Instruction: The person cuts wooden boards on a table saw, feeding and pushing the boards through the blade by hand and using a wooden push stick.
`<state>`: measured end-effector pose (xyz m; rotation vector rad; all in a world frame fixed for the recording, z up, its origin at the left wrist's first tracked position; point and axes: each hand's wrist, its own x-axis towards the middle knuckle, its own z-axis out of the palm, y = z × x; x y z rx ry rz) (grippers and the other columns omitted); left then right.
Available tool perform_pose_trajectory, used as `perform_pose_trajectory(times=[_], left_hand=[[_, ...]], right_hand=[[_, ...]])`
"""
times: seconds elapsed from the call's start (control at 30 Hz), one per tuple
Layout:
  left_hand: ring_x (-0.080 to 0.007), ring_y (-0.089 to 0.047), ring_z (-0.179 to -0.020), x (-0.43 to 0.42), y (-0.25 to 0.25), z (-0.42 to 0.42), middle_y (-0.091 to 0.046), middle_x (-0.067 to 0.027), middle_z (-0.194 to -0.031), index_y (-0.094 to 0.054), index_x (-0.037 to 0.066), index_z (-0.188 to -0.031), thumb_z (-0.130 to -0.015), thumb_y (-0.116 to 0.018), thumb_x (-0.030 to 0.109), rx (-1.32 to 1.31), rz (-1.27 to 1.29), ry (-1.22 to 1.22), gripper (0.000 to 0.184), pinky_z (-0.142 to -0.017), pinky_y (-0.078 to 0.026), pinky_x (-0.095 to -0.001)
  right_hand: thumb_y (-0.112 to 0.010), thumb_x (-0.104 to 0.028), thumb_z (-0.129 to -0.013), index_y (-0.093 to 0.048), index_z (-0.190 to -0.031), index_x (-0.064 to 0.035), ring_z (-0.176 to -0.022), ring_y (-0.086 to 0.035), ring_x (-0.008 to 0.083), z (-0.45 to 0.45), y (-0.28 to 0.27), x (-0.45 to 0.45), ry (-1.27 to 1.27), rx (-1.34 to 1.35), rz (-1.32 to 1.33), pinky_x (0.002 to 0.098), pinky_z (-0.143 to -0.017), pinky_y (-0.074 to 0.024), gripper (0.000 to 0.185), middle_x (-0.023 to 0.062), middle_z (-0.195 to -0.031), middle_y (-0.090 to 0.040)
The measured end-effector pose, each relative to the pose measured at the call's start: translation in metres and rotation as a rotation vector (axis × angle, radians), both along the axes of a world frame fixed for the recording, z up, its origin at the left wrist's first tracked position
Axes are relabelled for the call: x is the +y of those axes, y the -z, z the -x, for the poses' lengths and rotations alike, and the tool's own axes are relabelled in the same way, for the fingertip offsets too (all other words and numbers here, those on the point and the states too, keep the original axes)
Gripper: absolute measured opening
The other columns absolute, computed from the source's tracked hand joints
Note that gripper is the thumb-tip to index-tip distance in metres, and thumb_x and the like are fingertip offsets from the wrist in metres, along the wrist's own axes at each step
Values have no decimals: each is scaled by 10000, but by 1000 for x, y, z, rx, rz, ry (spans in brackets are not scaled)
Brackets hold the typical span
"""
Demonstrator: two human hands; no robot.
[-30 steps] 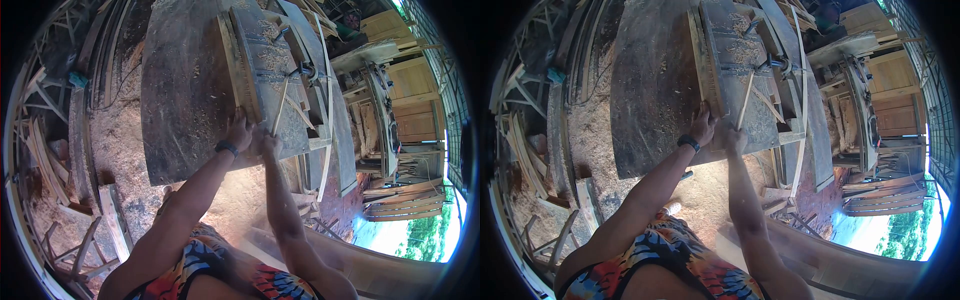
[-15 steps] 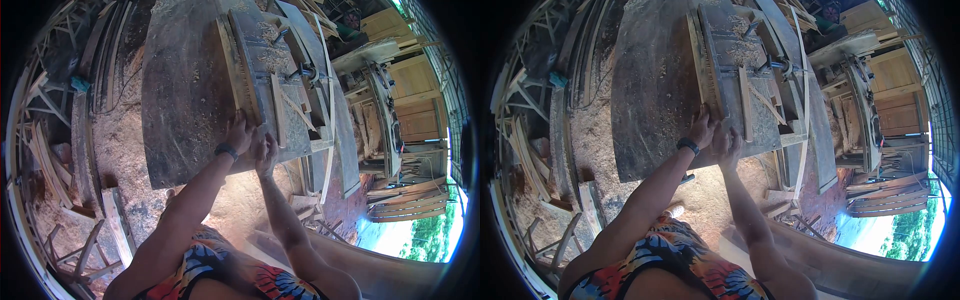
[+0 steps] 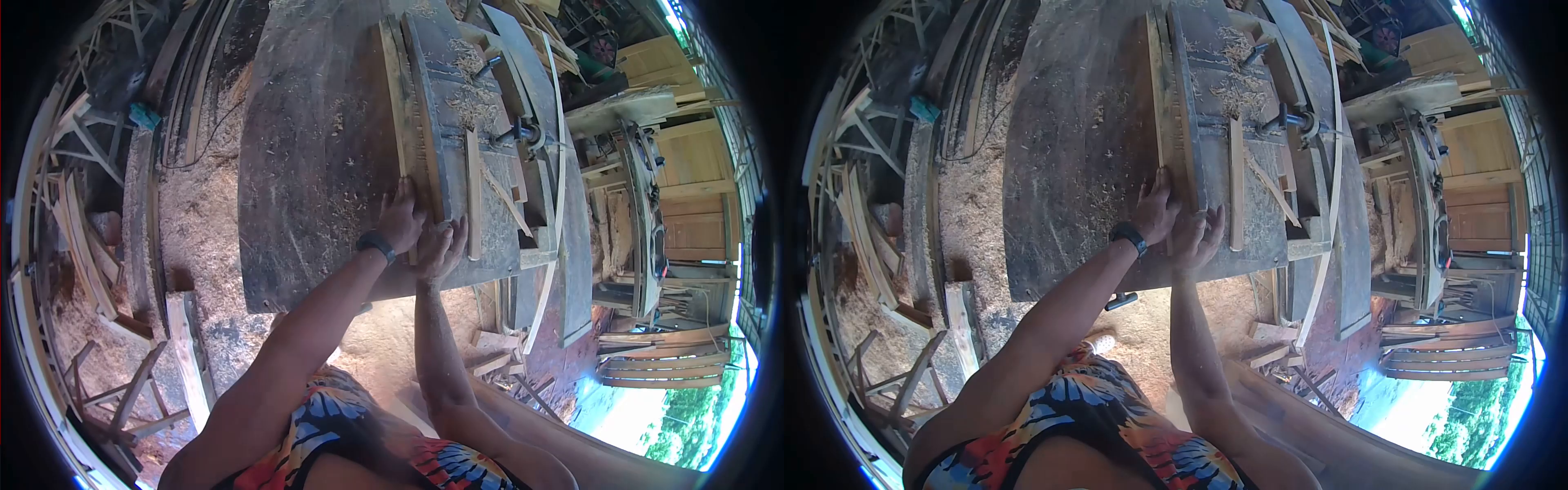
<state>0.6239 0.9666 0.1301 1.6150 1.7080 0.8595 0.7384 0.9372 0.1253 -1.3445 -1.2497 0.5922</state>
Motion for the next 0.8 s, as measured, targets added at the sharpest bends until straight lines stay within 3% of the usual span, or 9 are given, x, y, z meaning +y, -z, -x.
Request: perform_pose_trajectory(times=[0.13,0.23,0.37,0.43,0.5,0.57,0.63,0.8], left_hand=[[-344,-206,-1456,11,0,5,-213,-288,-1537,-128,-116,-1470,-938,-466,244,19,9,-11,726,-1179,-144,-530],[-342,-206,-1456,20,-4,10,-213,-282,-1540,-114,-110,-1475,-933,-463,229,11,42,-7,728,-1178,-145,-534],[-340,-199,-1460,34,0,15,-205,-273,-1547,-99,-106,-1476,-935,-456,218,11,33,-17,724,-1177,-145,-539],[-337,-193,-1463,51,33,11,-199,-271,-1549,-98,-101,-1476,-939,-452,220,241,-5,22,719,-1175,-149,-543],[-354,-218,-1449,54,23,15,-207,-289,-1538,-102,-94,-1479,-947,-443,216,241,-7,15,704,-1176,-155,-533],[-391,-273,-1418,53,3,22,-228,-326,-1511,-110,-84,-1482,-959,-430,206,11,28,-37,679,-1179,-164,-511],[-393,-283,-1413,57,1,26,-241,-320,-1509,-109,-79,-1485,-957,-435,206,82,31,-3,683,-1179,-172,-500],[-374,-298,-1411,63,2,30,-255,-309,-1510,-85,-61,-1493,-959,-444,207,60,62,1,697,-1183,-169,-472]], right_hand=[[-431,-529,-974,-401,-1414,15,-1137,-550,354,9,-6,9,71,-145,-91,455,-951,-439,700,249,-1255,-538],[-385,-487,-992,-375,-1416,50,-1167,-504,362,20,-16,14,84,-83,-29,447,-1014,-379,684,247,-1294,-502],[-420,-501,-985,-375,-1422,30,-1171,-515,369,26,-17,25,106,-82,-48,456,-972,-419,689,268,-1270,-499],[-419,-495,-988,-376,-1420,32,-1167,-518,370,31,-19,31,123,-54,-51,455,-968,-421,683,269,-1271,-501],[-416,-485,-991,-374,-1421,34,-1166,-517,372,35,-17,37,133,-27,-76,453,-969,-421,675,272,-1273,-499],[-418,-478,-992,-371,-1421,37,-1165,-518,375,38,-16,43,132,0,-101,452,-974,-419,672,276,-1273,-500],[-423,-475,-991,-369,-1420,42,-1162,-520,379,40,-16,48,119,23,-126,451,-981,-415,674,280,-1270,-502],[-563,-470,-928,-369,-1413,55,-1236,-458,394,30,-24,38,55,-45,-28,475,-1017,-385,740,286,-1358,-427]])
